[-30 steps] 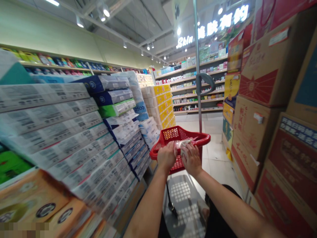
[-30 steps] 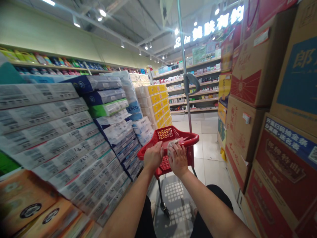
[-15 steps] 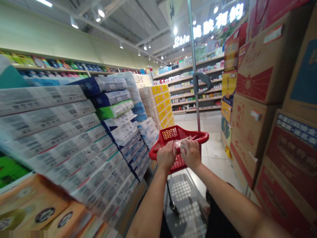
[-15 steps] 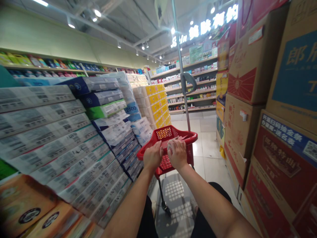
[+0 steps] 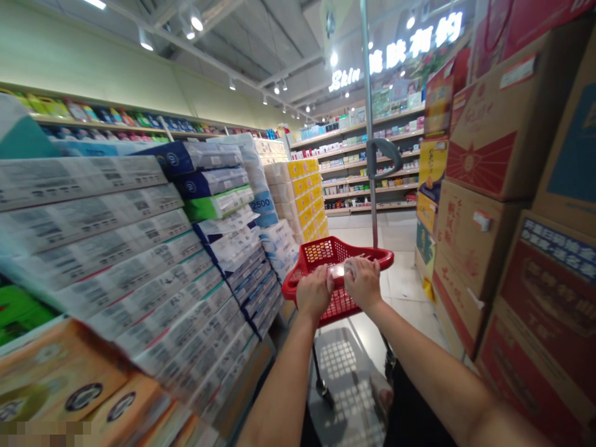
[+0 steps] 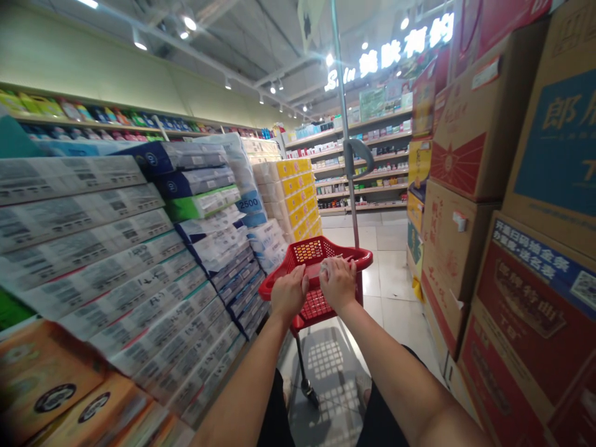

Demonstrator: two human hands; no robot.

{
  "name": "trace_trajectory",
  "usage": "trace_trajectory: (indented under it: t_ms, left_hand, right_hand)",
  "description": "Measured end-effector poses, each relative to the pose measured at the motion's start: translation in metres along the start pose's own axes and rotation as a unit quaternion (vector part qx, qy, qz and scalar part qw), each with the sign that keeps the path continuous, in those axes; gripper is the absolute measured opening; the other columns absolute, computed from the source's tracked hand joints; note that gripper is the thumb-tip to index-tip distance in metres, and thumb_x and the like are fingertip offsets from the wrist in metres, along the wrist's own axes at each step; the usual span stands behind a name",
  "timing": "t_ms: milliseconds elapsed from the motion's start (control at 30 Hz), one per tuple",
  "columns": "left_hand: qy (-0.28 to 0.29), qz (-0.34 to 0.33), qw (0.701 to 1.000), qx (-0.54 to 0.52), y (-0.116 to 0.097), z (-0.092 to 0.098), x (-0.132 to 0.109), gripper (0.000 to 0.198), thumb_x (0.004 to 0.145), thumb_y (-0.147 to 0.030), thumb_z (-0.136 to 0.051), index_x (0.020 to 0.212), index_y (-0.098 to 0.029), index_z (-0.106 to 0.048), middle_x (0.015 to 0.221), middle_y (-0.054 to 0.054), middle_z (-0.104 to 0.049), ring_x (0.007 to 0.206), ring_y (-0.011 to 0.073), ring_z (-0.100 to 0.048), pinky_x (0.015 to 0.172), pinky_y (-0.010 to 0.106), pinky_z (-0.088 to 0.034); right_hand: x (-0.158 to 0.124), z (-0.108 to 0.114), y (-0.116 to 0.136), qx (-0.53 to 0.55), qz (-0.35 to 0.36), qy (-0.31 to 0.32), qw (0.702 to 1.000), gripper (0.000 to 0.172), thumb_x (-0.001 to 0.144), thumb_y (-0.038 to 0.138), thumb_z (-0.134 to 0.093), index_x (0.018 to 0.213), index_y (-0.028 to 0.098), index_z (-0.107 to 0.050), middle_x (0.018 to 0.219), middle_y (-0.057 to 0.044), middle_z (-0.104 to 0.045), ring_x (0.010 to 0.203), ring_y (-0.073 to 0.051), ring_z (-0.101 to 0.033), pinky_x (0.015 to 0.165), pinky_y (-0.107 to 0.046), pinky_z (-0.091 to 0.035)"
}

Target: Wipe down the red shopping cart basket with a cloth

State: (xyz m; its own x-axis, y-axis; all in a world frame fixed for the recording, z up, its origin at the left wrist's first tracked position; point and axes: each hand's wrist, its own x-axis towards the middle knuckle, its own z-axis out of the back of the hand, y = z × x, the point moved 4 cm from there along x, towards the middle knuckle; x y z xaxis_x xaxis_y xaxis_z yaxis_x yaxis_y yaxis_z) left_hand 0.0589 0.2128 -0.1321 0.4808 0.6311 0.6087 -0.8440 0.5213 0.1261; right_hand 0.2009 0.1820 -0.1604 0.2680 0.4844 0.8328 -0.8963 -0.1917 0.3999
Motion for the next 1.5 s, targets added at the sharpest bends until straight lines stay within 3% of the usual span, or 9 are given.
trace_trajectory:
  t_ms: [167,367,533,633,767,967,1167,1333,1500]
  left_hand:
    - [0.004,-0.011,1.000,-0.007,-0.002,0.002,-0.001,0.043,0.099,-0.036,-0.028,0.131,-0.016,-0.050,0.127,0.010,-0.061,0.101,0.0213,-0.064,0.083,0.035,-0.047]
    - [0.003,-0.003,1.000,-0.002,-0.001,0.003,-0.002,0.044,0.099,-0.036,-0.028,0.131,-0.015,-0.050,0.127,0.011,-0.061,0.101,0.0216,-0.064,0.082,0.035,-0.047]
    - [-0.001,-0.012,1.000,-0.001,-0.002,0.004,-0.003,0.043,0.099,-0.036,-0.028,0.130,-0.016,-0.050,0.126,0.011,-0.061,0.099,0.0214,-0.065,0.081,0.034,-0.048]
    - [-0.001,-0.016,1.000,-0.003,-0.002,0.005,-0.004,0.043,0.100,-0.036,-0.028,0.131,-0.015,-0.050,0.126,0.011,-0.061,0.101,0.0212,-0.064,0.081,0.034,-0.047]
    - [-0.003,-0.008,1.000,-0.003,-0.003,0.005,-0.004,0.042,0.099,-0.035,-0.029,0.130,-0.015,-0.050,0.127,0.010,-0.061,0.101,0.0217,-0.064,0.080,0.035,-0.047]
    - [-0.003,-0.009,1.000,-0.014,-0.006,0.006,-0.006,0.042,0.099,-0.034,-0.031,0.130,-0.014,-0.050,0.127,0.012,-0.060,0.104,0.0225,-0.064,0.086,0.037,-0.047]
    - [0.004,-0.001,1.000,-0.009,-0.004,0.008,-0.007,0.043,0.099,-0.035,-0.029,0.130,-0.014,-0.050,0.128,0.012,-0.060,0.103,0.0222,-0.063,0.084,0.036,-0.047]
    - [-0.003,-0.006,1.000,-0.006,-0.002,0.010,-0.008,0.042,0.099,-0.035,-0.029,0.130,-0.015,-0.050,0.126,0.011,-0.061,0.099,0.0219,-0.064,0.082,0.036,-0.047]
    - [0.001,-0.011,1.000,-0.008,0.001,0.014,-0.009,0.041,0.099,-0.033,-0.030,0.129,-0.014,-0.050,0.125,0.011,-0.062,0.103,0.0221,-0.063,0.082,0.036,-0.048]
  right_hand:
    - [-0.016,0.001,0.000,-0.001,0.045,-0.054,0.998,0.026,0.088,0.023,-0.046,0.111,0.019,-0.057,0.121,-0.010,-0.060,0.121,-0.024,-0.048,0.109,-0.045,-0.022]
    - [0.004,-0.003,-0.001,0.000,-0.019,0.000,1.000,0.017,0.086,0.022,-0.047,0.097,0.022,-0.060,0.101,-0.006,-0.067,0.102,-0.023,-0.056,0.106,-0.048,-0.022]
    - [-0.015,0.001,-0.004,0.006,0.041,-0.060,0.997,0.026,0.088,0.024,-0.045,0.109,0.018,-0.058,0.119,-0.011,-0.061,0.119,-0.024,-0.049,0.108,-0.045,-0.023]
    - [-0.008,0.001,-0.010,0.009,0.033,-0.032,0.999,0.023,0.086,0.026,-0.047,0.104,0.019,-0.060,0.111,-0.009,-0.064,0.111,-0.024,-0.053,0.107,-0.044,-0.025]
    - [0.012,0.003,-0.020,0.037,-0.042,0.009,0.998,0.020,0.087,0.025,-0.043,0.093,0.021,-0.062,0.098,-0.005,-0.067,0.097,-0.022,-0.058,0.108,-0.048,-0.022]
    - [-0.006,0.010,-0.021,0.029,0.036,-0.061,0.997,0.025,0.086,0.023,-0.043,0.105,0.017,-0.058,0.113,-0.011,-0.062,0.113,-0.025,-0.052,0.105,-0.045,-0.029]
    - [0.010,0.008,-0.024,0.013,-0.025,-0.004,1.000,0.019,0.087,0.023,-0.045,0.095,0.019,-0.062,0.094,-0.006,-0.066,0.093,-0.022,-0.058,0.104,-0.046,-0.031]
    - [-0.007,0.014,-0.022,0.024,0.089,-0.047,0.995,0.027,0.089,0.021,-0.043,0.111,0.015,-0.057,0.113,-0.011,-0.062,0.114,-0.024,-0.052,0.106,-0.046,-0.033]
    - [-0.014,0.020,-0.026,0.001,0.135,-0.022,0.991,0.029,0.088,0.020,-0.047,0.115,0.016,-0.056,0.116,-0.011,-0.060,0.113,-0.024,-0.052,0.103,-0.045,-0.038]
